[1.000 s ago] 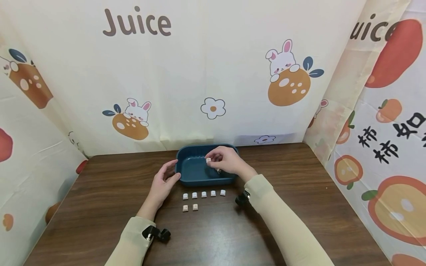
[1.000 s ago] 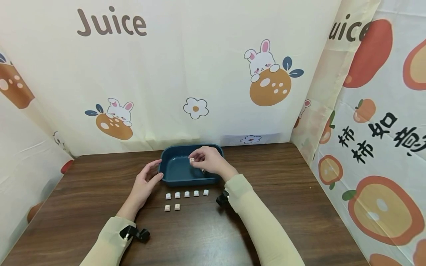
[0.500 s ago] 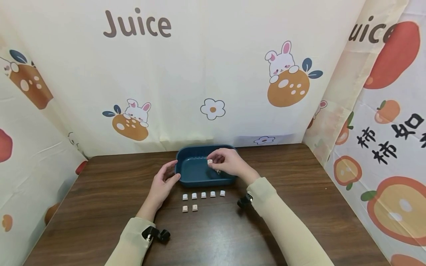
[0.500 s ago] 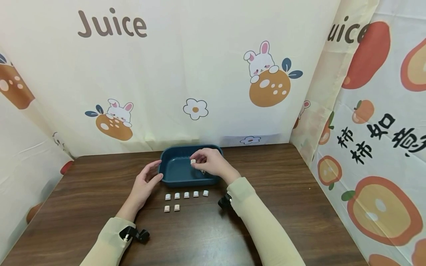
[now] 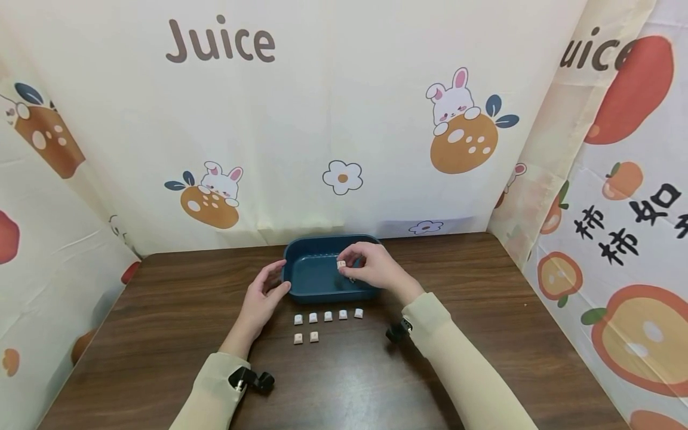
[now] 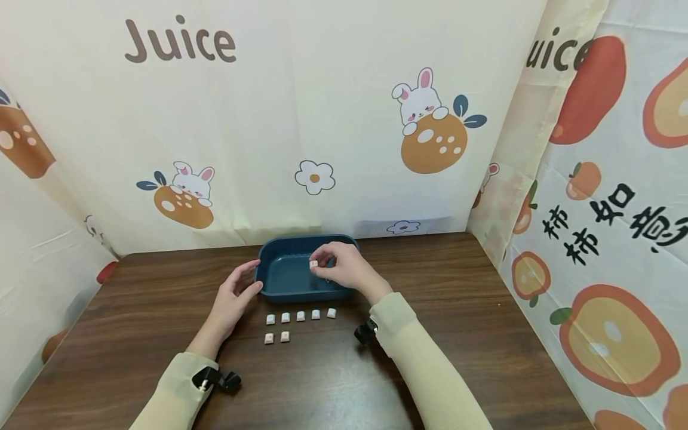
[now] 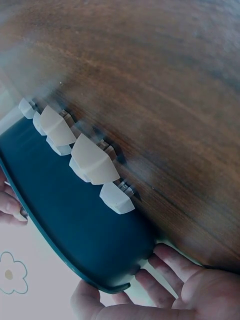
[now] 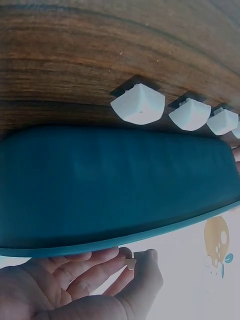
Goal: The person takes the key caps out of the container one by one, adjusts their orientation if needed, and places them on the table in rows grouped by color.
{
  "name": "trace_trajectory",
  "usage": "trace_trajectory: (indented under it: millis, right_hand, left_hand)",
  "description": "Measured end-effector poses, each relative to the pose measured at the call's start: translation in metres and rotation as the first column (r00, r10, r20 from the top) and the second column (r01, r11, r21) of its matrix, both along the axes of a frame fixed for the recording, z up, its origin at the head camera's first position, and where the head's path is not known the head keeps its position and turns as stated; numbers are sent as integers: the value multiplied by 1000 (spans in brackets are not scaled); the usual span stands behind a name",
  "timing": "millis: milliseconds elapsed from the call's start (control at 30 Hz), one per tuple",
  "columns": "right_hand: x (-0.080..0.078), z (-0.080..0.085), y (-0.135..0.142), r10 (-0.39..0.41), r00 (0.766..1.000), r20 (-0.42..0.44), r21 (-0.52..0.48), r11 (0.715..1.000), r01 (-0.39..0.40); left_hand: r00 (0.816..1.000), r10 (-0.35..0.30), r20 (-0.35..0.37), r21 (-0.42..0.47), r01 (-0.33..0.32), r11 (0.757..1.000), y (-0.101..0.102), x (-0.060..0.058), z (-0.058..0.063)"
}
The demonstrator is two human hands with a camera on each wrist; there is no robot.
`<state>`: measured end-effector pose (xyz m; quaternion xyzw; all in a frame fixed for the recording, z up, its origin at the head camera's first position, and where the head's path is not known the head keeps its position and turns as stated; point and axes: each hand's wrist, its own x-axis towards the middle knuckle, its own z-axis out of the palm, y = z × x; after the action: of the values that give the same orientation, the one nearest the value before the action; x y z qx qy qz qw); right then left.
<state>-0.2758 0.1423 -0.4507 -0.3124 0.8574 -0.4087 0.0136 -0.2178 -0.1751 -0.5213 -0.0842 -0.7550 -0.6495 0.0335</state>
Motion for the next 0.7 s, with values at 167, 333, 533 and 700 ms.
trace_trajectory:
  millis: [167, 333, 533, 700]
  right_hand:
    - [7, -1, 2, -12, 1000, -13, -11, 1000, 12]
    - [15, -1, 2, -22, 999, -41, -42, 999, 20]
    - [30, 0, -1, -15, 998, -65, -76, 997, 10]
    - [47, 2, -4, 6, 998, -70, -84, 996, -12]
  left_hand:
    - [1000, 6, -2, 2, -6, 1000, 0, 0, -1]
    - [1000, 7, 4, -3, -7, 1000, 0, 0, 0]
    - [1000, 8, -3, -8, -8, 1000, 0, 1, 0]
    - [1000, 8, -7, -11, -8, 1000, 0, 0, 0]
